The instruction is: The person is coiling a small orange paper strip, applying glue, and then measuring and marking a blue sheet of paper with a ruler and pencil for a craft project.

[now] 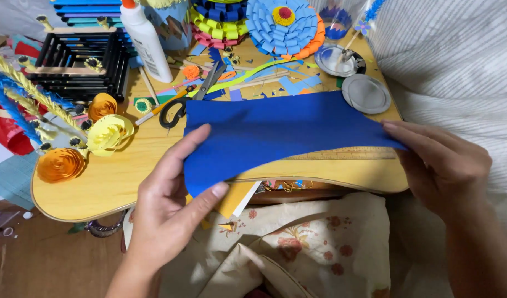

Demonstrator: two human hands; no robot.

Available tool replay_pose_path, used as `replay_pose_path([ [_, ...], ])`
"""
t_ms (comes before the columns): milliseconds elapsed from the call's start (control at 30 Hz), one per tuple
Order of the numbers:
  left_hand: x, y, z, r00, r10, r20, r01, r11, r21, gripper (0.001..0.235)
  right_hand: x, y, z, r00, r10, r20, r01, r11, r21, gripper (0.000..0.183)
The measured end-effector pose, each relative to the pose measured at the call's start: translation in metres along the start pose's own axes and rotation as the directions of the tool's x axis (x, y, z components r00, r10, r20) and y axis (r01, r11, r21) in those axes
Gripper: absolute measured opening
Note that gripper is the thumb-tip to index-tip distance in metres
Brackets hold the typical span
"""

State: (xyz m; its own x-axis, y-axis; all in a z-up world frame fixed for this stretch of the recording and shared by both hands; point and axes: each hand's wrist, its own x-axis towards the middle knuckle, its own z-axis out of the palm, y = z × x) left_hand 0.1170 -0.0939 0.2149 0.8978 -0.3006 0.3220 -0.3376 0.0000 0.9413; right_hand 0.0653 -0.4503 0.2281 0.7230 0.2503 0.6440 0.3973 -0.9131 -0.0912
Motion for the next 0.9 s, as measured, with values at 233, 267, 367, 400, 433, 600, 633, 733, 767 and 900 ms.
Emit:
replay_pose_path([
  [233, -0.04, -0.028, -0.011, 0.986, 0.021, -0.164, -0.015, 0.999, 0.038, 0.045, -0.028, 0.0, -0.007, 0.955, -0.162, 0.247, 0.105, 0.968, 0.23, 0.029],
  [267, -0.046, -0.033, -0.014, 0.984, 0.039, -0.172, -0.026, 0.997, 0.076, 0.045, -0.024, -0.004, -0.007, 0.934, -0.169, 0.314, 0.049, 0.934, 0.355, 0.034],
  [367, -0.054, -0.046, -0.022, 0.981, 0.096, -0.166, -0.078, 0.991, 0.113, 0.039, -0.017, -0.001, 0.004, 0.875, -0.204, 0.439, -0.005, 0.903, 0.429, 0.045],
  [400, -0.059, -0.05, -0.025, 0.979, 0.125, -0.16, -0.108, 0.988, 0.115, 0.033, -0.016, 0.001, 0.01, 0.833, -0.227, 0.504, 0.007, 0.916, 0.4, 0.05],
  [433, -0.062, -0.052, -0.026, 0.98, 0.12, -0.159, -0.103, 0.988, 0.113, 0.033, -0.018, 0.0, 0.012, 0.832, -0.224, 0.508, 0.003, 0.916, 0.401, 0.05],
  [600, -0.062, -0.057, -0.041, 0.97, 0.082, -0.231, -0.049, 0.988, 0.145, 0.035, 0.004, -0.025, 0.009, 0.887, -0.452, 0.093, 0.451, 0.892, 0.036, 0.018],
  [633, -0.06, -0.059, -0.042, 0.97, 0.08, -0.229, -0.047, 0.988, 0.145, 0.035, 0.002, -0.027, 0.009, 0.888, -0.449, 0.094, 0.448, 0.893, 0.037, 0.018],
  [733, -0.049, -0.064, -0.044, 0.971, 0.12, -0.208, -0.094, 0.987, 0.131, 0.027, -0.004, -0.03, 0.011, 0.862, -0.506, -0.025, 0.496, 0.854, -0.158, 0.011],
  [767, -0.045, -0.064, -0.042, 0.974, 0.136, -0.18, -0.114, 0.985, 0.129, 0.031, -0.007, -0.028, 0.014, 0.871, -0.49, -0.038, 0.475, 0.858, -0.194, 0.012],
  [900, -0.021, -0.058, -0.033, 0.975, 0.197, -0.104, -0.17, 0.959, 0.225, 0.03, -0.011, -0.016, 0.022, 0.866, -0.496, -0.06, 0.46, 0.839, -0.292, 0.013],
])
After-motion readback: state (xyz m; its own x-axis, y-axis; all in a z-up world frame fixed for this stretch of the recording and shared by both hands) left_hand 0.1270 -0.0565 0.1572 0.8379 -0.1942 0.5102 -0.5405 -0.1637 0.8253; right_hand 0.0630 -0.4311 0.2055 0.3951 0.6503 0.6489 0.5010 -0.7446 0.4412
